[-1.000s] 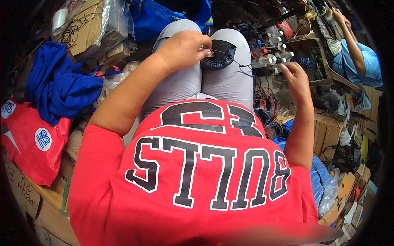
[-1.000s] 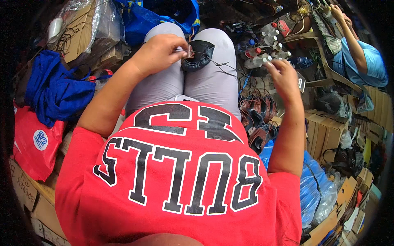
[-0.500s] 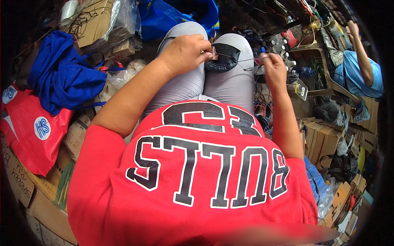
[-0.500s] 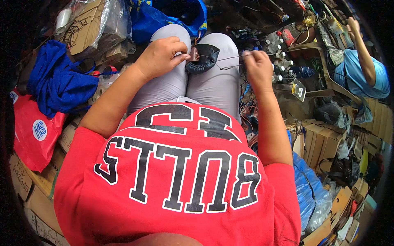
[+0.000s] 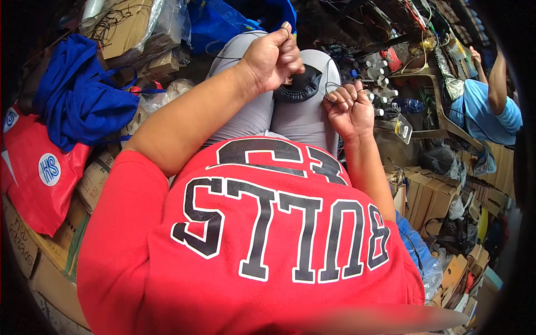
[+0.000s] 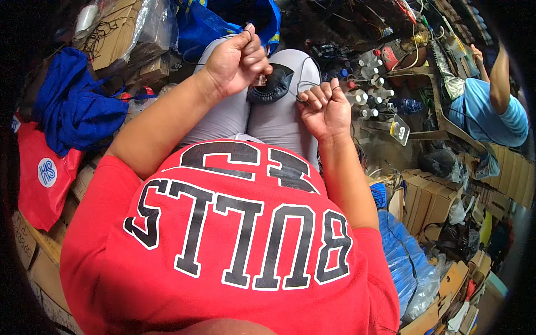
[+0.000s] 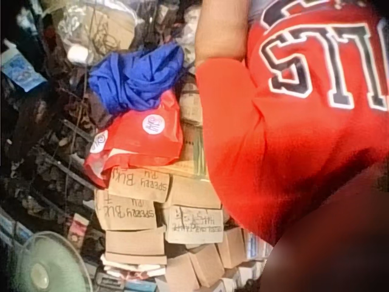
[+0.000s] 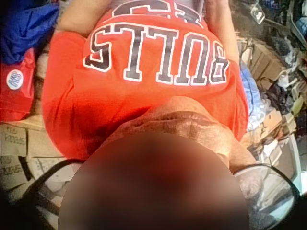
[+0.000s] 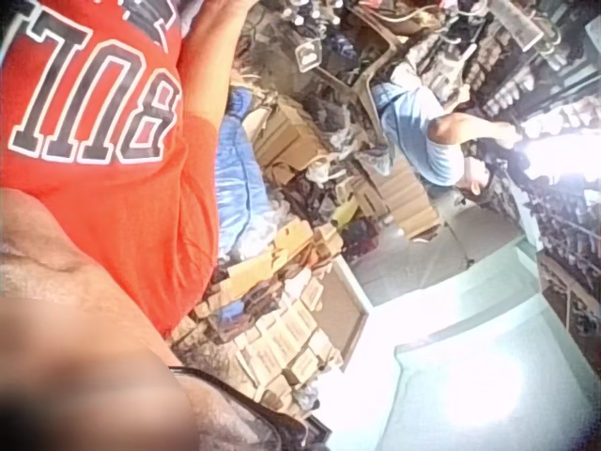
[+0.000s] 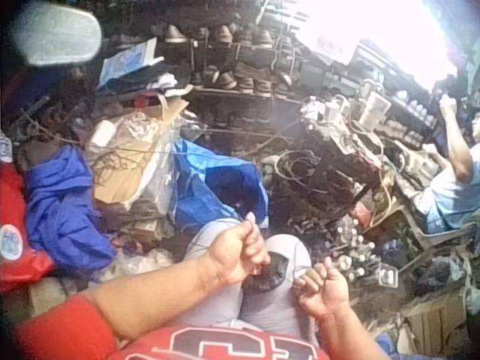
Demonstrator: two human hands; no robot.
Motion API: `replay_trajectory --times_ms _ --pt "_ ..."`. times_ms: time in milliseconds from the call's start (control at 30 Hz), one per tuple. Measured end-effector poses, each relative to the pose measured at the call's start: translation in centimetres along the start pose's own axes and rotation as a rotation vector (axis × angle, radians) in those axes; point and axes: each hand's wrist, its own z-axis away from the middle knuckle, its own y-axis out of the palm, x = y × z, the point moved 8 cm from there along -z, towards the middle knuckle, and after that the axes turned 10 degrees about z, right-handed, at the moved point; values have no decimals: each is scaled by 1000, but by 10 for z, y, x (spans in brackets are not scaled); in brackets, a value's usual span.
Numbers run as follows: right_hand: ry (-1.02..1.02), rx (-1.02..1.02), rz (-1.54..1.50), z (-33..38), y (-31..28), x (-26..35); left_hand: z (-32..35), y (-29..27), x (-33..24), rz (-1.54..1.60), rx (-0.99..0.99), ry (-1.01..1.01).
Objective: Stitching and assembling a black leather component of a shoe using a needle and thread.
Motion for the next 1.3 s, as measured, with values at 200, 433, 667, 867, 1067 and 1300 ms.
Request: replay_trajectory --times_ms 200,433,667,867,1067,1300 --pt "-40 119 306 10 2 10 -7 -29 -5 -79 11 -80" --pt "137 -372 1665 67 -98 84 55 -28 -114 -1809 -223 48" --pt "-293 -213 1808 36 -2 86 60 12 -45 -1810 79 556" --pt "-4 142 2353 1 74 15 41 29 25 -1920 192 488" --pt "-134 234 2277 24 73 9 47 32 37 -1924 274 496" --pt "-220 56 1811 99 53 70 45 24 31 -1911 201 435"
